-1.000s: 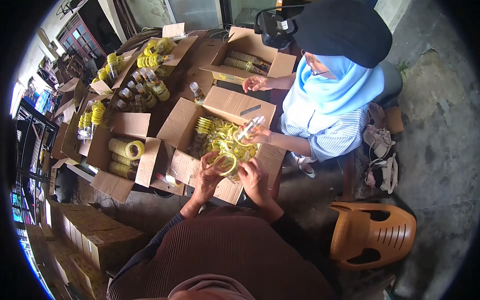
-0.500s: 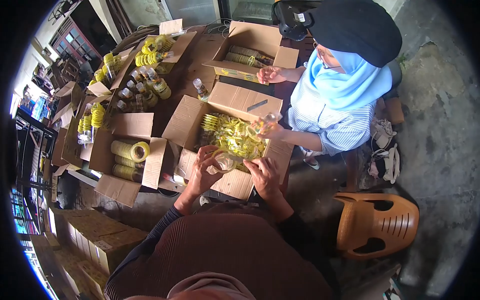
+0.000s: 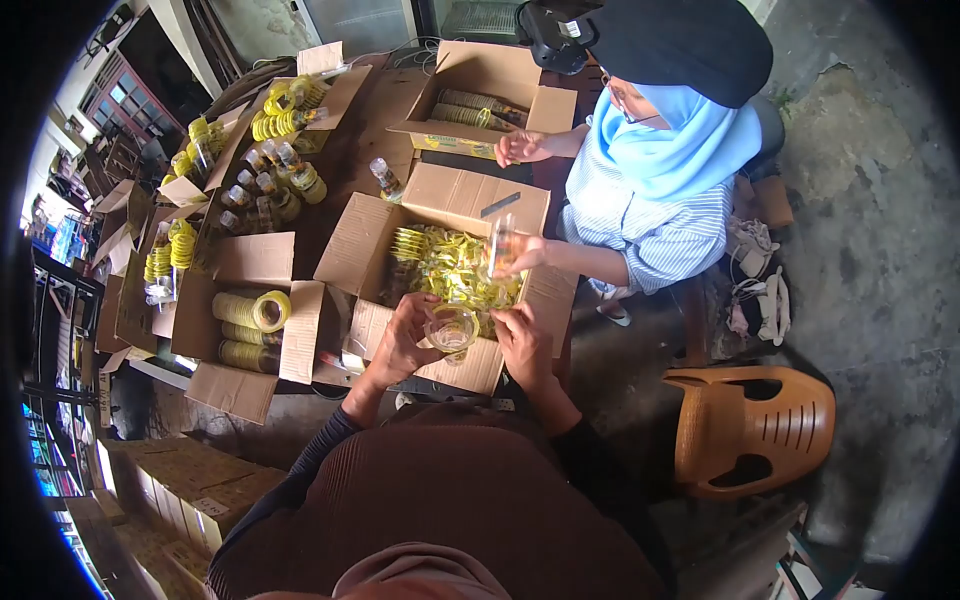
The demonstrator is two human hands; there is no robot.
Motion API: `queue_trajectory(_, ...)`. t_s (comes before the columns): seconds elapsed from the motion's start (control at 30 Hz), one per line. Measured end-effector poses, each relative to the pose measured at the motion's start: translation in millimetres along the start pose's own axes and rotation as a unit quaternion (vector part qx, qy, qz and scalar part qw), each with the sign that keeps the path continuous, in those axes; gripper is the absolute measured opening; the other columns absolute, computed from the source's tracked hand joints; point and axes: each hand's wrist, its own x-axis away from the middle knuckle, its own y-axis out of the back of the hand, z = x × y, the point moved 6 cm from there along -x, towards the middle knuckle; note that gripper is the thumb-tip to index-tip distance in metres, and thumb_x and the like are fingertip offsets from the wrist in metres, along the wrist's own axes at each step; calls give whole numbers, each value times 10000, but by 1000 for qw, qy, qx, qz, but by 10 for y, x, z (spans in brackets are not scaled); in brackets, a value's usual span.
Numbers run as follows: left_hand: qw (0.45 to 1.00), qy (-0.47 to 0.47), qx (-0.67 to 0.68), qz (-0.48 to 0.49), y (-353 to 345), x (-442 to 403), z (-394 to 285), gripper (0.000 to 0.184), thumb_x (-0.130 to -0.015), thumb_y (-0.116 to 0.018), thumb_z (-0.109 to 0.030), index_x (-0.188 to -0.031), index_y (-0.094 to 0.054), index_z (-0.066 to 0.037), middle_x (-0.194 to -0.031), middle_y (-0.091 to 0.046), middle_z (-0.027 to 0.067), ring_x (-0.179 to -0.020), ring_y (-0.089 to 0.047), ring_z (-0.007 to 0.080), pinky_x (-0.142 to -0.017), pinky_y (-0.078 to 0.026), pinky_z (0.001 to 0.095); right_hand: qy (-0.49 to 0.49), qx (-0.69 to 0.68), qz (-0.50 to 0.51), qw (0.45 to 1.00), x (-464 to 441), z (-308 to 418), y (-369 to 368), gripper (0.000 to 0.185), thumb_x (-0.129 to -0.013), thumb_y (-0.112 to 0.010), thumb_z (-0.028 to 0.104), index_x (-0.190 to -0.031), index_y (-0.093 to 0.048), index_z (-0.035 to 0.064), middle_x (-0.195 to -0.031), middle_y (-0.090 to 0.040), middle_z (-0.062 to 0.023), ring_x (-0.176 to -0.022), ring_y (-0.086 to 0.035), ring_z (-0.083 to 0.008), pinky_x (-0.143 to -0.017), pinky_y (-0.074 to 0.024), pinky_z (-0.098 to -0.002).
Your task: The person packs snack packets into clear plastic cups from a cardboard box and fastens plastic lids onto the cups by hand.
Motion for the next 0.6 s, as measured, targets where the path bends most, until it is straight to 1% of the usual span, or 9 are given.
queue_trajectory(0.03, 996, 6, 84, -18, 19, -1, 68, 569, -608, -726, 160, -1098, -474, 22, -1278, -391, 140, -1226, -510, 287, -1017, -457, 357, -57, -61, -5, 996, -8, -51, 15, 154, -752, -683, -16, -884, -666, 63, -778, -557, -73, -730, -560, -253, -614, -461, -363)
queue_trajectory(0.07, 996, 4, 84, -19, 40, 12, 111, 569, -608, -726, 160, -1098, -474, 22, -1278, -391, 140, -1226, -510, 287, -1017, -457, 357, 7, -27, -33, 999, -39, 34, 101, 134, -762, -678, -38, -867, -663, 43, -765, -568, -89, -705, -580, -254, -585, -460, -357)
queue_trajectory(0.13, 993, 22, 116, -18, 62, 17, 110, 750, -593, -723, 179, -1248, -385, 42, -1309, -371, 138, -1238, -494, 270, -1045, -424, 350, 12, -25, -33, 999, -42, 75, 177, 144, -761, -677, -40, -878, -663, 42, -767, -568, -90, -701, -584, -255, -580, -462, -356)
queue_trajectory(0.2, 997, -14, 79, -17, 75, 19, 124, 760, -596, -719, 179, -1266, -382, 56, -1323, -366, 140, -1252, -475, 263, -1058, -412, 353, 18, -23, -33, 999, -28, 126, 248, 154, -761, -677, -43, -889, -664, 41, -769, -568, -91, -698, -588, -256, -575, -463, -355)
queue_trajectory(0.27, 998, -64, -4, -6, 79, 23, 137, 760, -605, -721, 167, -1282, -388, 82, -1343, -355, 143, -1281, -431, 248, -1075, -396, 357, -56, -94, -30, 994, -4, 79, 286, 190, -756, -675, -52, -912, -673, 55, -779, -573, -82, -698, -577, -241, -587, -467, -349)
queue_trajectory(0.37, 996, -64, -68, -13, 24, 36, 134, 753, -600, -740, 151, -1270, -401, 89, -1366, -334, 150, -1299, -403, 241, -1086, -386, 359, -44, -105, -20, 993, 13, 56, 331, 215, -763, -664, -55, -938, -683, 69, -790, -573, -72, -724, -565, -230, -612, -472, -342)
queue_trajectory(0.5, 998, -53, -15, -36, -54, 73, 148, 745, -620, -754, 128, -1272, -395, 83, -1327, -413, 149, -1249, -459, 238, -1058, -412, 341, 39, -38, -13, 998, 10, 140, 416, 203, -766, -672, -27, -938, -688, 79, -792, -564, -60, -723, -564, -220, -626, -480, -338)
queue_trajectory(0.57, 999, 34, 29, -13, -107, 98, 252, 701, -678, -760, 85, -1274, -393, 45, -1241, -527, 143, -1167, -533, 225, -1013, -442, 336, 88, -6, 13, 996, 32, 203, 389, 187, -762, -682, 6, -932, -690, 83, -788, -549, -51, -739, -563, -222, -638, -484, -349)
queue_trajectory(0.6, 999, 33, 29, -15, -142, 108, 224, 701, -678, -760, 85, -1274, -393, 45, -1241, -527, 143, -1167, -533, 225, -1013, -442, 336, 90, -3, 22, 996, 52, 175, 354, 178, -754, -690, 27, -922, -690, 87, -790, -541, -44, -752, -563, -217, -642, -484, -350)
